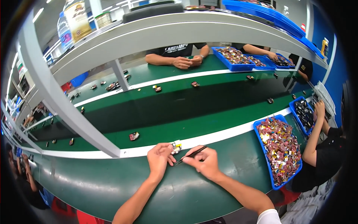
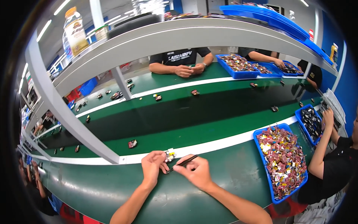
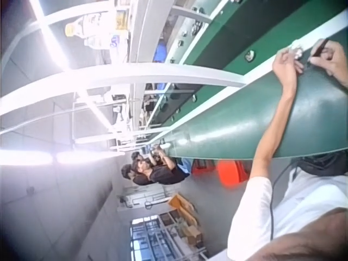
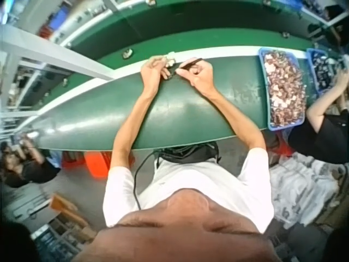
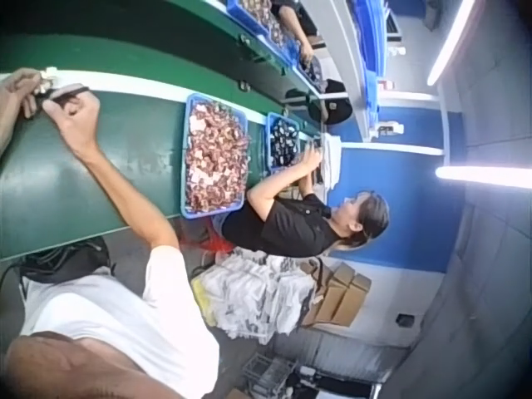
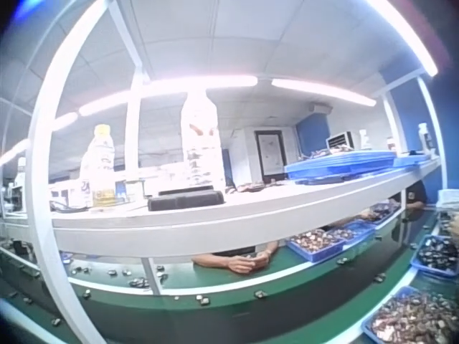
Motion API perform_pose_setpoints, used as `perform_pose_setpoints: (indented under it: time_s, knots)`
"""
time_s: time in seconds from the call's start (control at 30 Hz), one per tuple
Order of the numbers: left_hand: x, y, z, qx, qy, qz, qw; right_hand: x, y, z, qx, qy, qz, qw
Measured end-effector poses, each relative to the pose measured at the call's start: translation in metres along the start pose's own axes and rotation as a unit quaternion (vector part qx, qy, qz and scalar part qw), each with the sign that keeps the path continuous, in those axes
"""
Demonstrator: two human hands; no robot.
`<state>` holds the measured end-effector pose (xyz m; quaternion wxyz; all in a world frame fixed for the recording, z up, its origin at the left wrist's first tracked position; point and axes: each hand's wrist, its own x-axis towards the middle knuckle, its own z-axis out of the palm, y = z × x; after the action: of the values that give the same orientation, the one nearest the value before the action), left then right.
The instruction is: Manually assemble small electronic components at an industrial production line.
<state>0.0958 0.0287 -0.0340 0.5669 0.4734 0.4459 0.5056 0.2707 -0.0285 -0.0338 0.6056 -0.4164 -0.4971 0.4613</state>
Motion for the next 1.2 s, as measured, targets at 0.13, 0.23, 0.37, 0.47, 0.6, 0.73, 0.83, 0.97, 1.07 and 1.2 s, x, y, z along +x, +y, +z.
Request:
perform_pose_setpoints:
  time_s: [0.13, 0.23, 0.37, 0.47, 0.6, 0.73, 0.83, 0.97, 1.07, 1.2]
  knots:
    - [-0.015, -0.005, 0.002, -0.009, -0.026, 0.032, 0.999, 0.002, -0.002, -0.006, -0.022, 0.034, -0.013, 0.999]
    - [-0.016, -0.008, 0.002, 0.006, -0.047, 0.035, 0.998, 0.001, -0.005, -0.002, -0.045, 0.055, -0.033, 0.997]
    - [-0.018, -0.005, 0.002, 0.001, -0.039, 0.024, 0.999, 0.001, -0.005, 0.0, -0.081, 0.062, -0.051, 0.993]
    - [-0.017, -0.007, 0.003, -0.008, -0.042, 0.031, 0.999, 0.001, -0.002, -0.001, -0.081, 0.074, -0.05, 0.993]
    - [-0.017, -0.008, 0.004, 0.004, -0.049, 0.036, 0.998, 0.001, 0.002, -0.004, -0.094, 0.074, -0.045, 0.992]
    - [-0.017, -0.011, 0.003, 0.021, -0.049, 0.038, 0.998, 0.001, 0.002, -0.004, -0.13, 0.069, -0.047, 0.988]
    - [-0.017, -0.009, 0.003, 0.043, -0.065, 0.039, 0.996, 0.001, 0.003, -0.002, -0.148, 0.069, -0.052, 0.985]
    - [-0.019, -0.008, 0.005, 0.041, -0.079, 0.051, 0.995, 0.001, 0.001, -0.003, -0.11, 0.066, -0.025, 0.991]
    - [-0.02, -0.006, 0.005, 0.046, -0.082, 0.073, 0.993, 0.005, -0.01, 0.001, 0.028, 0.076, 0.065, 0.995]
    - [-0.021, -0.006, 0.006, 0.061, -0.083, 0.088, 0.991, 0.006, -0.011, -0.002, -0.007, 0.074, 0.085, 0.994]
